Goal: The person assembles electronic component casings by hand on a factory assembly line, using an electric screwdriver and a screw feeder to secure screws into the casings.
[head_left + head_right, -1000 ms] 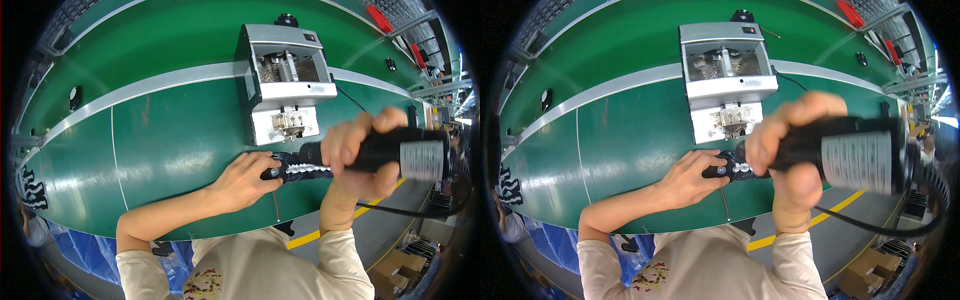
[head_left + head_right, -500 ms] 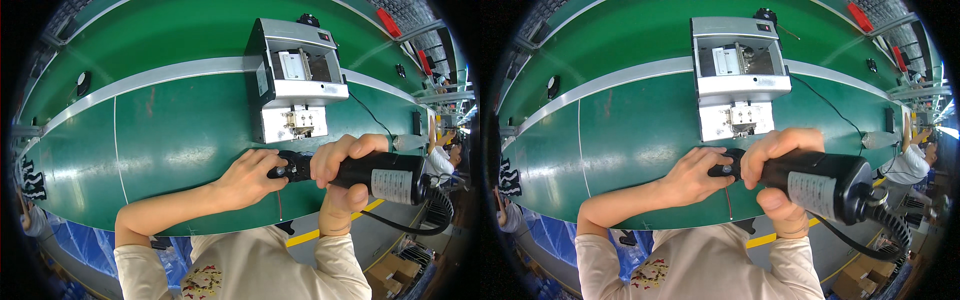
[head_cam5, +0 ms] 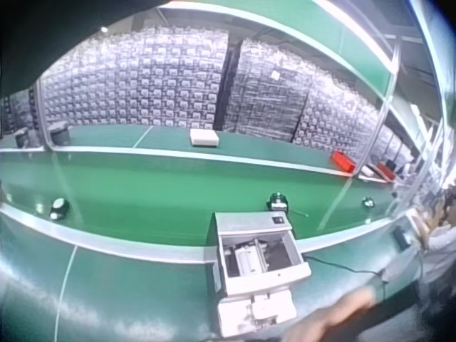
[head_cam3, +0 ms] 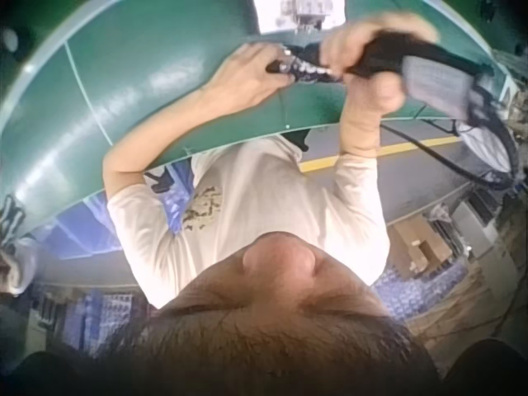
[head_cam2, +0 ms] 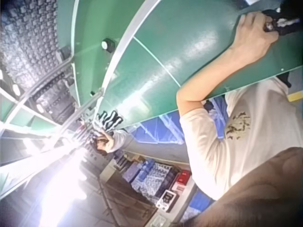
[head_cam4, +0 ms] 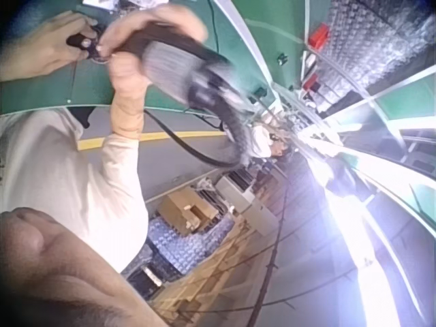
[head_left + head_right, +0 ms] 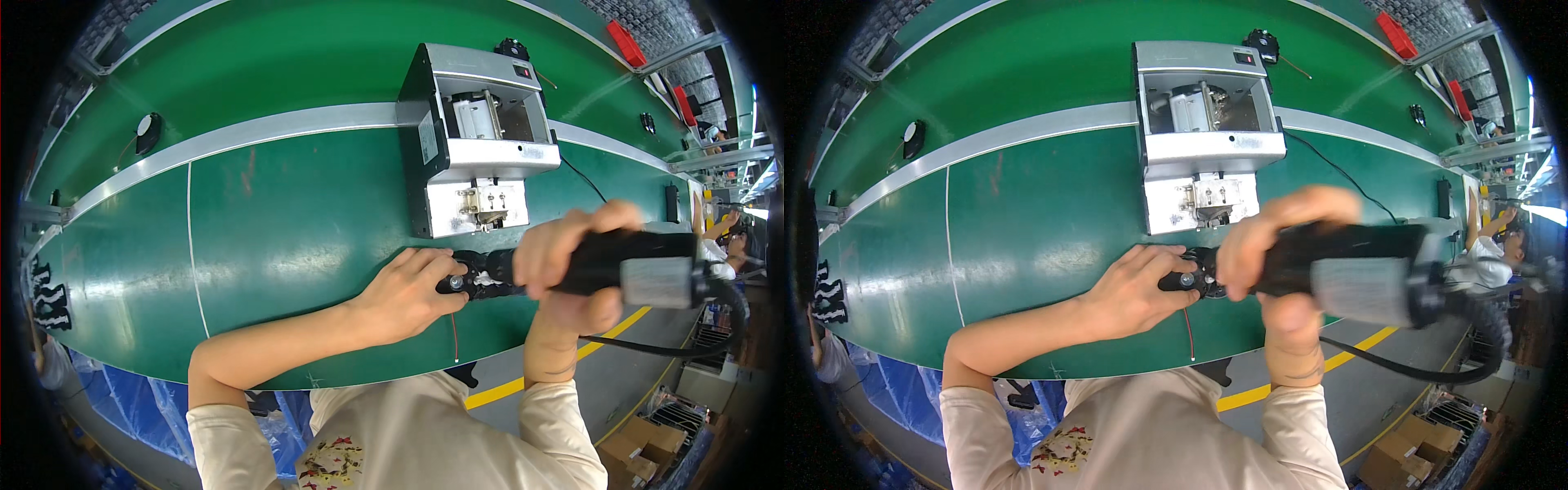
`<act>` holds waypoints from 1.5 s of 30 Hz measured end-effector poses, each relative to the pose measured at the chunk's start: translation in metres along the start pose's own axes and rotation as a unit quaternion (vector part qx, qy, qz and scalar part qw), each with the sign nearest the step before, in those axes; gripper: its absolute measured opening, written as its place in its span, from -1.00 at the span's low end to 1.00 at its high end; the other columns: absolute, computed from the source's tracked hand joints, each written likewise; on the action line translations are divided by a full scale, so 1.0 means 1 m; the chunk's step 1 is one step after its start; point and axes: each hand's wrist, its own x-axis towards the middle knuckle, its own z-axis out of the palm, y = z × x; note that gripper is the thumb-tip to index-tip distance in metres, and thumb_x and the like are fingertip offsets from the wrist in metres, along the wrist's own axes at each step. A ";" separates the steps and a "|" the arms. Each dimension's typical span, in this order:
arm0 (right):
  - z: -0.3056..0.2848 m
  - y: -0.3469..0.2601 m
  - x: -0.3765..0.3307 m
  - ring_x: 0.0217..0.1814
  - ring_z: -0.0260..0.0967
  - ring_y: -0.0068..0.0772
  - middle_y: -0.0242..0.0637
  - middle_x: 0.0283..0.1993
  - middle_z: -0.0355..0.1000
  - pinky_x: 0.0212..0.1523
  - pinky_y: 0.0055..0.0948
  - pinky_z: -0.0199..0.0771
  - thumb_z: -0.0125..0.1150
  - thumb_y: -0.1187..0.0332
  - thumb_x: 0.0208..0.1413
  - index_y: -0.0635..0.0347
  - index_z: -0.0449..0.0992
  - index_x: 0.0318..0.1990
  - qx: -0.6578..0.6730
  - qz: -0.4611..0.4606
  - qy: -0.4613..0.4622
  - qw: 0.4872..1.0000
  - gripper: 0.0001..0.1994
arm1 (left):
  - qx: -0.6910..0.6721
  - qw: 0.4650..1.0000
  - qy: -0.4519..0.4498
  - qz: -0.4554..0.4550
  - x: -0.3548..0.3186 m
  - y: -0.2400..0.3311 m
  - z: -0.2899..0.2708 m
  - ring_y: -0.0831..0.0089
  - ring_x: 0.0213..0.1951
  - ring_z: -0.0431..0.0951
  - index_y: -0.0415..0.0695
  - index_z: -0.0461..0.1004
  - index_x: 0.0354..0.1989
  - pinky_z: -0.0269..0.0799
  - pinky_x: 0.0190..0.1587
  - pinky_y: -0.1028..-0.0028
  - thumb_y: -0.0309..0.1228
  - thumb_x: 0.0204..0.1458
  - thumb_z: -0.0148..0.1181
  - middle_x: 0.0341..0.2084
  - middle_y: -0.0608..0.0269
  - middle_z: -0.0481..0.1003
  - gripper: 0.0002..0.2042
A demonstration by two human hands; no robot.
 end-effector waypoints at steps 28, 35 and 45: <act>0.005 -0.019 -0.020 -0.67 0.23 -0.40 -0.25 -0.58 0.26 -0.61 -0.41 0.27 0.39 0.05 -0.11 0.14 0.15 -0.10 0.031 0.040 0.057 0.997 -0.41 | 0.000 1.000 -0.002 -0.004 -0.003 -0.001 -0.002 0.19 0.02 0.37 0.04 0.58 -0.29 0.33 -0.07 0.26 -0.42 -0.18 0.24 -0.11 0.21 0.38 -0.79; 0.000 -0.004 -0.030 -0.74 0.18 -0.50 -0.30 -0.59 0.24 -0.71 -0.51 0.25 0.20 0.08 0.03 0.17 0.14 -0.09 -0.023 0.036 0.031 0.999 -0.52 | -0.009 1.000 0.010 -0.010 -0.003 0.000 0.000 0.21 0.00 0.35 0.02 0.58 -0.36 0.31 -0.02 0.29 -0.46 -0.22 0.16 -0.11 0.23 0.38 -0.80; -0.004 -0.001 -0.038 -0.62 0.35 -0.30 -0.19 -0.55 0.36 -0.56 -0.36 0.40 0.46 0.35 -0.23 0.24 0.26 -0.17 0.002 -0.007 -0.069 0.998 -0.49 | -0.015 1.000 -0.010 -0.017 -0.001 0.000 -0.002 0.17 0.04 0.35 0.02 0.58 -0.31 0.33 -0.05 0.25 -0.43 -0.25 0.29 -0.08 0.24 0.35 -0.76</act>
